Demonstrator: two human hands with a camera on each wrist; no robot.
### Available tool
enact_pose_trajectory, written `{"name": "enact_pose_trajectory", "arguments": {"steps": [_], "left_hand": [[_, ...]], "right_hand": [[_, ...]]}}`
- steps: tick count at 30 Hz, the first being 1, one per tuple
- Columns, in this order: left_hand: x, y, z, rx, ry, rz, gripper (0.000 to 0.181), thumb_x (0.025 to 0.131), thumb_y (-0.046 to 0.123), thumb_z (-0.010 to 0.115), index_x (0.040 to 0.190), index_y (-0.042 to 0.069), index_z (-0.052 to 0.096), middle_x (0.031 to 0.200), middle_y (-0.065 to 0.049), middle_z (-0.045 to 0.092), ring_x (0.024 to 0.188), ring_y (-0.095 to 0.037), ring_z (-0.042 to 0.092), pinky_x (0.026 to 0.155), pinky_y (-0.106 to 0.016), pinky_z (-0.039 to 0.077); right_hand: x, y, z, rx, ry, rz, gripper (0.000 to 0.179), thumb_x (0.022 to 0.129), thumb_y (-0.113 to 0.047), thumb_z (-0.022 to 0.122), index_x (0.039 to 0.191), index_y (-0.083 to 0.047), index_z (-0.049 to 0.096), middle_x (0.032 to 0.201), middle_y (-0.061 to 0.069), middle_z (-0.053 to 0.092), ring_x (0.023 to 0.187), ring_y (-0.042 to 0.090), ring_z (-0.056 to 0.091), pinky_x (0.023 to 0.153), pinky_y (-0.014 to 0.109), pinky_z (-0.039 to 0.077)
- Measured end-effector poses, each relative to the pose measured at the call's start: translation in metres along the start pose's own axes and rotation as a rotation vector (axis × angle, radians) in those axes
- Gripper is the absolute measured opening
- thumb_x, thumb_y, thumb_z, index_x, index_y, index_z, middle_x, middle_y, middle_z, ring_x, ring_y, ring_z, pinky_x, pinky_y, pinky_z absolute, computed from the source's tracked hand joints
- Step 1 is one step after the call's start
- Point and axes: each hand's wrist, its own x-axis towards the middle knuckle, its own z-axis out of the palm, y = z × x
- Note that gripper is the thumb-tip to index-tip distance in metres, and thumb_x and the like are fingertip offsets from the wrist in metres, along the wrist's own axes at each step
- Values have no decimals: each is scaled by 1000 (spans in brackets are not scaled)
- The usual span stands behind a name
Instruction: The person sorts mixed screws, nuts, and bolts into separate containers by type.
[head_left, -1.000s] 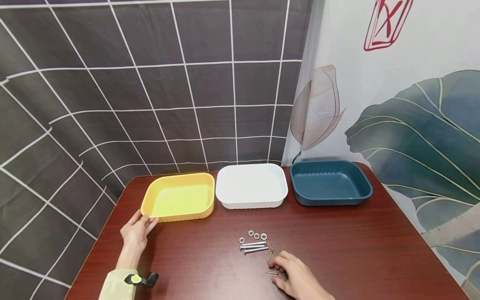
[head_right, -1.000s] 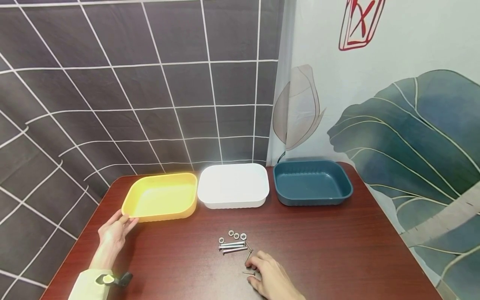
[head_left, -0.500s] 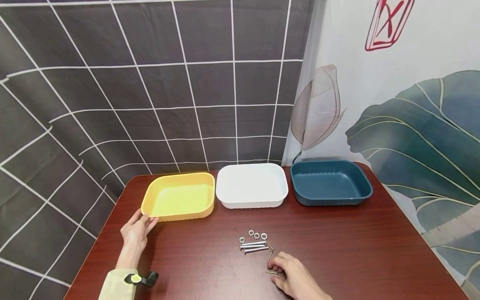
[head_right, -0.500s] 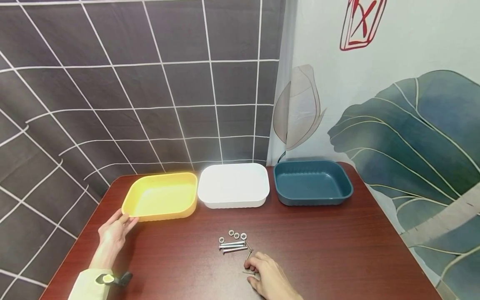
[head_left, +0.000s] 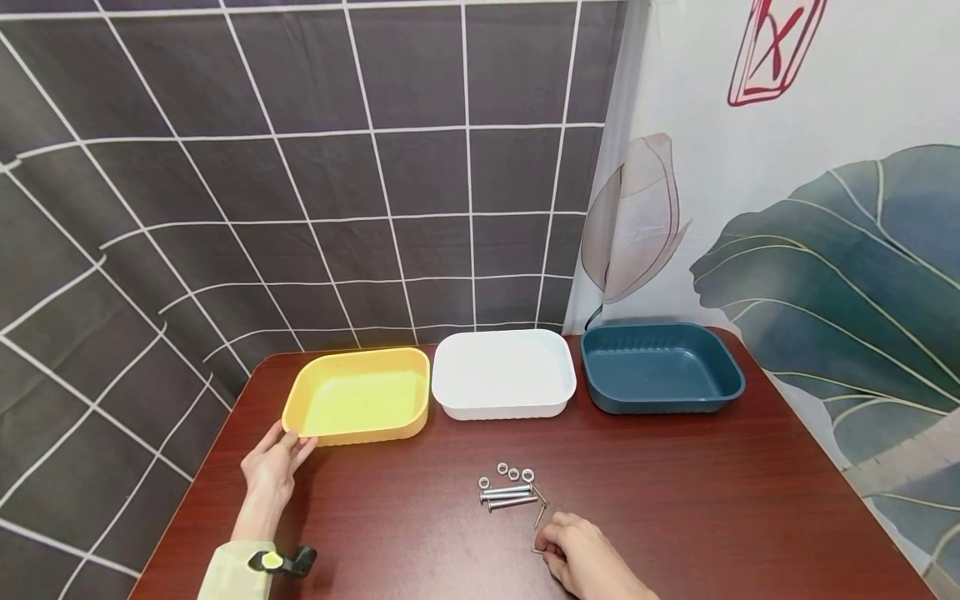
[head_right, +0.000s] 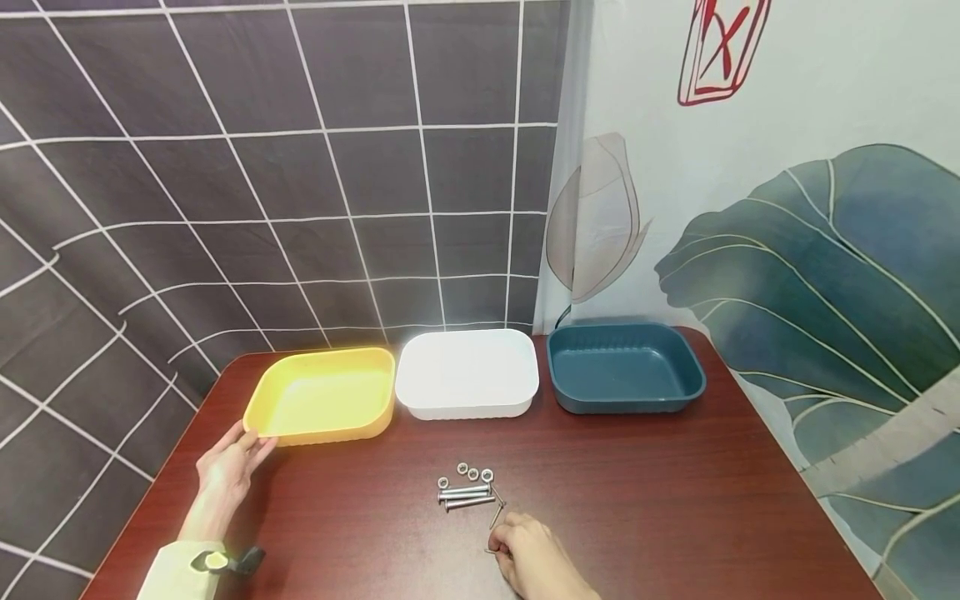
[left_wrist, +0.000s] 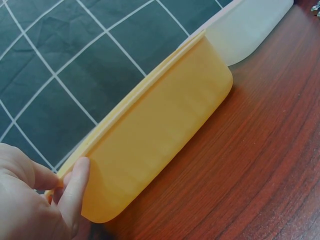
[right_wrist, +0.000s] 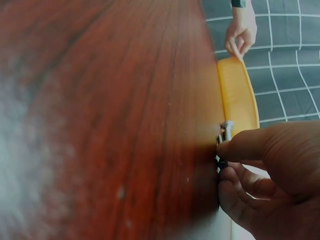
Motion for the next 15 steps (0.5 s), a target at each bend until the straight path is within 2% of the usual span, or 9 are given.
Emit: {"name": "enact_pose_trajectory", "arguments": {"steps": [5, 10, 15], "left_hand": [[0, -1, 0, 6, -13, 5, 63, 99, -6, 48, 156, -2, 21, 75, 2, 62, 63, -8, 67, 74, -25, 63], [0, -1, 0, 5, -15, 10, 62, 99, -6, 48, 156, -2, 22, 75, 1, 62, 63, -8, 67, 75, -25, 63], [0, -1, 0, -6, -10, 8, 63, 99, -7, 48, 156, -2, 22, 75, 1, 62, 62, -8, 66, 74, -25, 63]], "right_hand": [[1, 1, -1, 61, 14, -33, 27, 69, 9, 74, 77, -16, 67, 77, -12, 55, 69, -4, 48, 55, 5, 41], [9, 2, -5, 117, 117, -62, 31, 65, 12, 74, 76, -15, 65, 75, -14, 53, 66, -6, 49, 53, 2, 42], [25, 0, -13, 143, 190, -57, 30, 66, 14, 74, 77, -13, 65, 74, -14, 52, 64, -4, 49, 51, 3, 43]]}}
